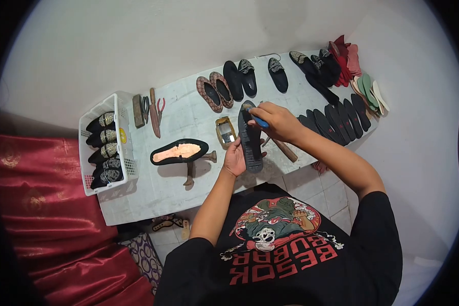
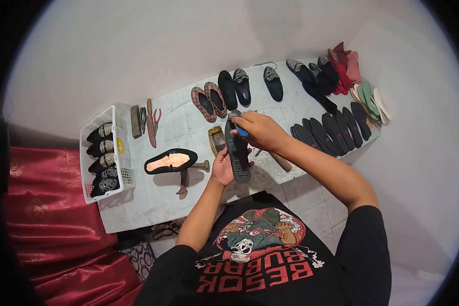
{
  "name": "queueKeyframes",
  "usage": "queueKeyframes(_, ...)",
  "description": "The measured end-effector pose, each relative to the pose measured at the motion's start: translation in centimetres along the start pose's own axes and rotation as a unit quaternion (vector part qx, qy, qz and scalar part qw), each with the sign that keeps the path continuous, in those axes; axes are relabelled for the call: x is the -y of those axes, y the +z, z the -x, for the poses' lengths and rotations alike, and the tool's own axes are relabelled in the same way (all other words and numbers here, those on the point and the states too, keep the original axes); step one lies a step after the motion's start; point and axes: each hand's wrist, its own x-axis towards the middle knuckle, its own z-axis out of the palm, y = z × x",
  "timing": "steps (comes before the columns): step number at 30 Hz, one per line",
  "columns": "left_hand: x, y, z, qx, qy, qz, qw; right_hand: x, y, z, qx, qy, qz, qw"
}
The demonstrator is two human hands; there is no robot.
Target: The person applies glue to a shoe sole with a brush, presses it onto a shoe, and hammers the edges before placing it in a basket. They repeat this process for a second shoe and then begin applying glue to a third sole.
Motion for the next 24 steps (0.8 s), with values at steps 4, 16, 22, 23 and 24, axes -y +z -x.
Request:
queueKeyframes(4,0.0,-1.6,0.1,0.053,0.003,0.028,0.998,1.5,2.0,3.1,0.051,-0.139,0.021,0.989)
queueKeyframes(16,-0.6,0.3,1.0,0.05,0.025,-0.005,0.998,0.6,-0.5,0.6,-0.011,-0.024,-0.03,0.999)
queueKeyframes(22,-1.0,-2.6,1.0,0.035,-0.007,0.0,0.999,2.0,0.4,1.4,0.054,-0.048,0.003,0.997)
queueKeyframes(23,-1.0,-3.5,1.0,0.05,-0.015,0.019,0.998,2.8,0.5,2.1,0.07,-0.073,-0.009,0.995)
queueKeyframes(24,-0.8,-2.9,1.3,0.012,0.014,-0.017,1.0,3.8,0.4,2.6,0.085,-0.097,-0.023,0.991)
